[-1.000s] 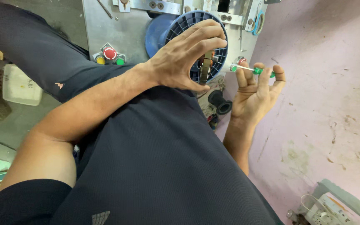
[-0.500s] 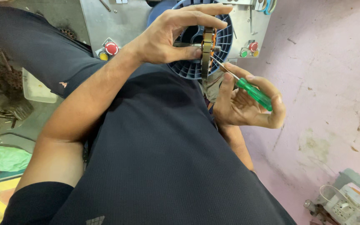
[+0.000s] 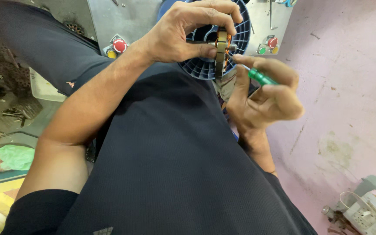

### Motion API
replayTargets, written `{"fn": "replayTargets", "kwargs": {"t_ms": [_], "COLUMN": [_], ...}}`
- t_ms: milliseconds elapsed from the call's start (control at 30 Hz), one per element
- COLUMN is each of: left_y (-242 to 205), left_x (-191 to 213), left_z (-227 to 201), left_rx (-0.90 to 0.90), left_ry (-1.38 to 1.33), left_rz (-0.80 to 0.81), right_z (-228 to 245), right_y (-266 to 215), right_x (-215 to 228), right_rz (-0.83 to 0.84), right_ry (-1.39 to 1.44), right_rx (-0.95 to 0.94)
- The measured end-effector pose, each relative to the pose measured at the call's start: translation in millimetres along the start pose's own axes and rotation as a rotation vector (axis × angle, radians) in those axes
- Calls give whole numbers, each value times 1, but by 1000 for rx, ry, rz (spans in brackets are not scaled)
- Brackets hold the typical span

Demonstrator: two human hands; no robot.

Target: The person uses a green screwdriver to adjust and secure copper windings on a motor stator held in a blue jig. They repeatedly rotate the stator and tighten components while working at a bench with other stators and tools nearby.

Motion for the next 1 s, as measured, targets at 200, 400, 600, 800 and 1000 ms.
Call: {"fn": "replayTargets", "kwargs": {"t_ms": [200, 400, 600, 800, 1000], "left_y": [0, -1, -3, 2, -1], "left_x": [0, 3, 2, 2, 3], "left_z": [-5, -9, -5, -9, -7], "left_rx": [-22, -53, -33, -77, -33], "left_ry": [-68, 15, 39, 123, 103], "left_rz": [-10, -30, -28, -50, -18], "right_z": [1, -7, -11, -17, -20], "right_y": [19, 22, 6, 23, 42], "right_x": [12, 19, 27, 23, 19], "right_rz": [167, 1, -101, -11, 208], "right_ry": [102, 189, 144, 119, 140], "right_rx": [-225, -193, -194, -231, -305]}}
Point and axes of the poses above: each hand's wrist, its own y-axis towards the middle knuckle, its own x-axis out of the back of the hand, z = x × y, the point moved 7 cm from there along y, towards the middle knuckle, and after that the axes turned 8 degrees about y, right-handed, at the moved point
